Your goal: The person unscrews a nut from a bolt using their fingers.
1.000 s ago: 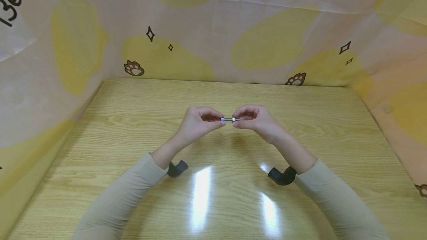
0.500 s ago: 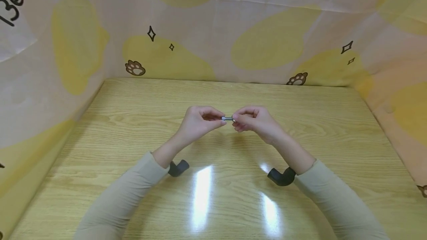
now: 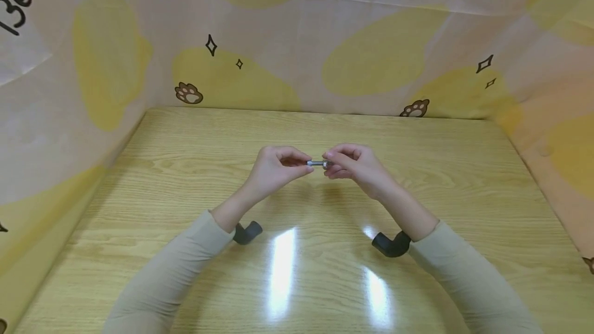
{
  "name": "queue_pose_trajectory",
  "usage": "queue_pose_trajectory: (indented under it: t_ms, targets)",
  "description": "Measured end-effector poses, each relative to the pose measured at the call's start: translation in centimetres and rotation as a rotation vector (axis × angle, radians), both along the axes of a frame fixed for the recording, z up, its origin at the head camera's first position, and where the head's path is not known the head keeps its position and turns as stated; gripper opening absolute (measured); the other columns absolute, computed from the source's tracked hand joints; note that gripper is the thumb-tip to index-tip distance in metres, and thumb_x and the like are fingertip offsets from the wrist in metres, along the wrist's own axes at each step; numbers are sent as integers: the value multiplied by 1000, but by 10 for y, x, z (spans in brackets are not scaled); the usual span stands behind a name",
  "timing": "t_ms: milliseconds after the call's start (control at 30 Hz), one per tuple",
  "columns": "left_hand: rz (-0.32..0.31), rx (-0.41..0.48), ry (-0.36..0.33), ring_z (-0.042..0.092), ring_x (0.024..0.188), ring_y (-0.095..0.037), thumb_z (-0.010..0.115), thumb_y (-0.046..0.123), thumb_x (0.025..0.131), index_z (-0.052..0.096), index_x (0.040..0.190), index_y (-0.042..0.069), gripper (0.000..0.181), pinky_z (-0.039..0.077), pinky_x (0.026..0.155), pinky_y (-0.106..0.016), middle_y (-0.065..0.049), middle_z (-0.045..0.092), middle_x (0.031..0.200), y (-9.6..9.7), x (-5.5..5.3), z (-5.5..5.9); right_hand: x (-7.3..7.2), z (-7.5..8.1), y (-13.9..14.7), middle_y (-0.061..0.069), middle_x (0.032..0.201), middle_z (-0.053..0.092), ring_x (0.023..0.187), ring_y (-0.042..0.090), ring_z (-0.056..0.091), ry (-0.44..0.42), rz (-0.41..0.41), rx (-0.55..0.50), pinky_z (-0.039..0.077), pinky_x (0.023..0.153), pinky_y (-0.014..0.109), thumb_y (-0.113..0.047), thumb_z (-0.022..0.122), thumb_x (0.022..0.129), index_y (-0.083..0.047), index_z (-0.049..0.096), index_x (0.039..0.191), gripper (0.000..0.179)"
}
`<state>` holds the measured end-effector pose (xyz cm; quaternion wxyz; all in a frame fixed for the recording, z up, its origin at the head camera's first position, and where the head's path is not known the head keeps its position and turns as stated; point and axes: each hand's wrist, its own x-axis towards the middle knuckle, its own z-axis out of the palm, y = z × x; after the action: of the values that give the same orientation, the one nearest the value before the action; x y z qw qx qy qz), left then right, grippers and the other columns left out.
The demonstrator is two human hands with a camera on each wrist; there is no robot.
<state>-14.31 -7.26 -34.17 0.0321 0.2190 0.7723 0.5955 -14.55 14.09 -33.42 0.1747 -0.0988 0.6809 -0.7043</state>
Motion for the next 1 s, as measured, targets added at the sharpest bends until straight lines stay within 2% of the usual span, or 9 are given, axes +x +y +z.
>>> queue_pose_trajectory:
  t_ms: [67, 167, 333, 500, 567, 700, 833, 1000]
  targets:
    - [-1, 0, 5, 64, 73, -17, 73, 9, 80, 71, 91, 2, 13, 54, 67, -30, -4, 69, 84, 0, 0, 0, -1, 1, -1, 6, 79, 66, 68, 16, 65, -23, 7, 15, 56, 69, 31, -9, 56, 93, 9, 59, 100, 19]
    - [-6, 3, 13, 64, 73, -17, 73, 9, 80, 71, 91, 2, 13, 55, 67, -30, -5, 69, 84, 0, 0, 0, -2, 1, -1, 6, 76, 66, 66, 15, 65, -34, 20, 34, 56, 68, 30, -7, 57, 92, 4, 61, 96, 13]
    - [-11, 5, 21, 65, 73, -17, 73, 8, 80, 71, 91, 1, 12, 55, 67, -31, -5, 69, 84, -1, 0, 1, -3, -1, 1, 5, 80, 67, 72, 15, 66, -15, 46, 5, 55, 73, 31, -2, 60, 89, -1, 62, 94, 5]
    - [-24, 1, 33, 65, 73, -17, 72, 7, 80, 71, 91, 0, 12, 55, 68, -31, -5, 69, 85, -1, -1, 1, -4, -1, 4, 4, 86, 64, 77, 13, 63, 16, 56, -13, 53, 78, 28, 6, 64, 82, -5, 62, 92, 15]
    - [-24, 2, 32, 65, 73, -17, 72, 7, 80, 71, 91, 0, 13, 55, 68, -31, -6, 69, 85, -1, -1, 1, -4, -1, 4, 4, 88, 64, 78, 13, 63, 16, 53, -8, 53, 78, 28, 5, 63, 83, -4, 61, 95, 15]
    - [-17, 1, 32, 65, 73, -17, 73, 7, 80, 71, 91, 0, 13, 55, 68, -31, -5, 70, 84, 0, -1, 1, -5, 1, 4, 5, 83, 65, 73, 15, 65, -47, 43, -6, 55, 73, 28, -8, 56, 92, 0, 59, 99, 11]
    - [-24, -2, 31, 64, 73, -17, 73, 8, 80, 71, 91, 1, 13, 55, 68, -31, -5, 70, 84, 1, 0, 0, -5, 0, 4, 7, 75, 66, 65, 16, 65, -108, 59, -5, 56, 66, 29, -11, 53, 94, -2, 63, 91, 14]
    - [-29, -1, 16, 65, 73, -17, 73, 7, 80, 71, 90, 1, 12, 55, 68, -30, -5, 70, 84, 2, 2, 1, -4, -3, 6, 4, 76, 68, 69, 14, 66, -48, 87, 1, 56, 69, 29, 0, 59, 89, -8, 65, 85, 11]
